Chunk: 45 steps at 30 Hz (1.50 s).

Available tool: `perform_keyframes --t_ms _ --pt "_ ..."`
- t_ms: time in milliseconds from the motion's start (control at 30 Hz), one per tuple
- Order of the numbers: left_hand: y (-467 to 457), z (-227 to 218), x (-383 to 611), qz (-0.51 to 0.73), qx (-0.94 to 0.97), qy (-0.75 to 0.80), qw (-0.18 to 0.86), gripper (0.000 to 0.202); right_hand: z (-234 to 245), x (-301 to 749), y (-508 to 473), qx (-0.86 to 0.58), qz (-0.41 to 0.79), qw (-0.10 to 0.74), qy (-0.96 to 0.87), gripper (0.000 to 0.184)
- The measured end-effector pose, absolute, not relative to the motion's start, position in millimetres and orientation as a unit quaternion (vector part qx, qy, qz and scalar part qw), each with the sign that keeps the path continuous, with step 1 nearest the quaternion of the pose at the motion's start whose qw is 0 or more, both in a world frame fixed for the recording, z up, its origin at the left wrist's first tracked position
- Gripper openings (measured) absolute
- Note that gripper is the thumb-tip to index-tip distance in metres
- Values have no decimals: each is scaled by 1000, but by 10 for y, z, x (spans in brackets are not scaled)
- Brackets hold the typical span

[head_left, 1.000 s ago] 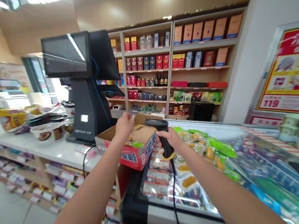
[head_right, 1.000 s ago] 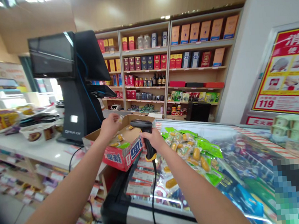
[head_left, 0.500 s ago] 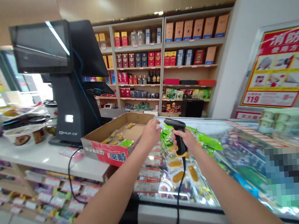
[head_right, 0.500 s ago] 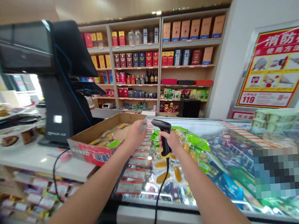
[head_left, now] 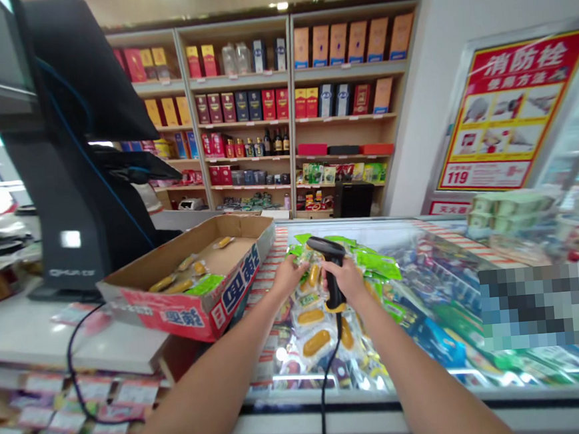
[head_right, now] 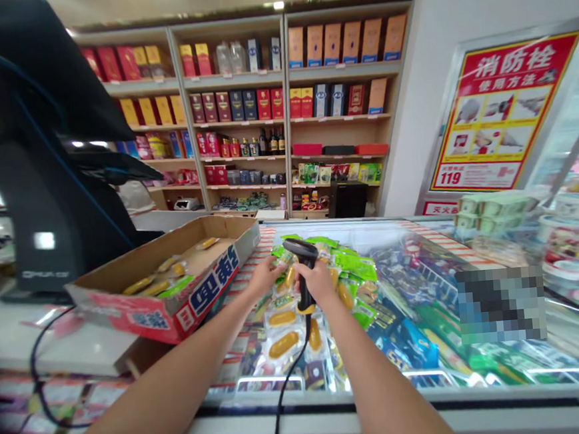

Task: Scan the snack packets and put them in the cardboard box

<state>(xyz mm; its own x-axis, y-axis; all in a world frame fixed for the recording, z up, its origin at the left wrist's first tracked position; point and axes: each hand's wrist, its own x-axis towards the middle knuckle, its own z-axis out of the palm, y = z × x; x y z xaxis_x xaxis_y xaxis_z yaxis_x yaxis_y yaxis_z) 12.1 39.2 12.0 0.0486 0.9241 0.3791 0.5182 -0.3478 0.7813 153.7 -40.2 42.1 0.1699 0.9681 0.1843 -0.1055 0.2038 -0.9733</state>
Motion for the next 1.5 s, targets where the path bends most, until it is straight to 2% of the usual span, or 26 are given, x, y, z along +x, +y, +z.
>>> perform_keyframes --t_ms 267,500,633,800,900,1000,1167,1333,1500 --pt "487 22 59 601 484 436 463 30 473 1452 -464 -449 433 596 -506 19" --pt "441 197 -52 699 264 306 590 22 532 1418 -556 -401 503 576 -505 21" --pt "341 301 -50 686 234 233 648 22 547 1414 -597 -393 513 552 -527 23" --pt "209 352 -62 623 291 177 704 36 556 1414 -599 -403 518 557 -509 23" --pt "166 360 -83 572 303 162 744 20 554 1422 -599 -414 517 563 -495 22" --pt "138 351 -94 546 327 166 754 14 538 1422 -596 -416 516 561 -497 22" --pt "125 332 -85 545 386 176 723 39 509 1405 -584 -427 501 542 -523 22" --pt "191 355 -115 614 347 227 671 27 539 1434 -603 -430 480 545 -536 20" --pt "241 407 -162 675 337 285 591 37 616 1474 -671 -440 444 483 -613 16"
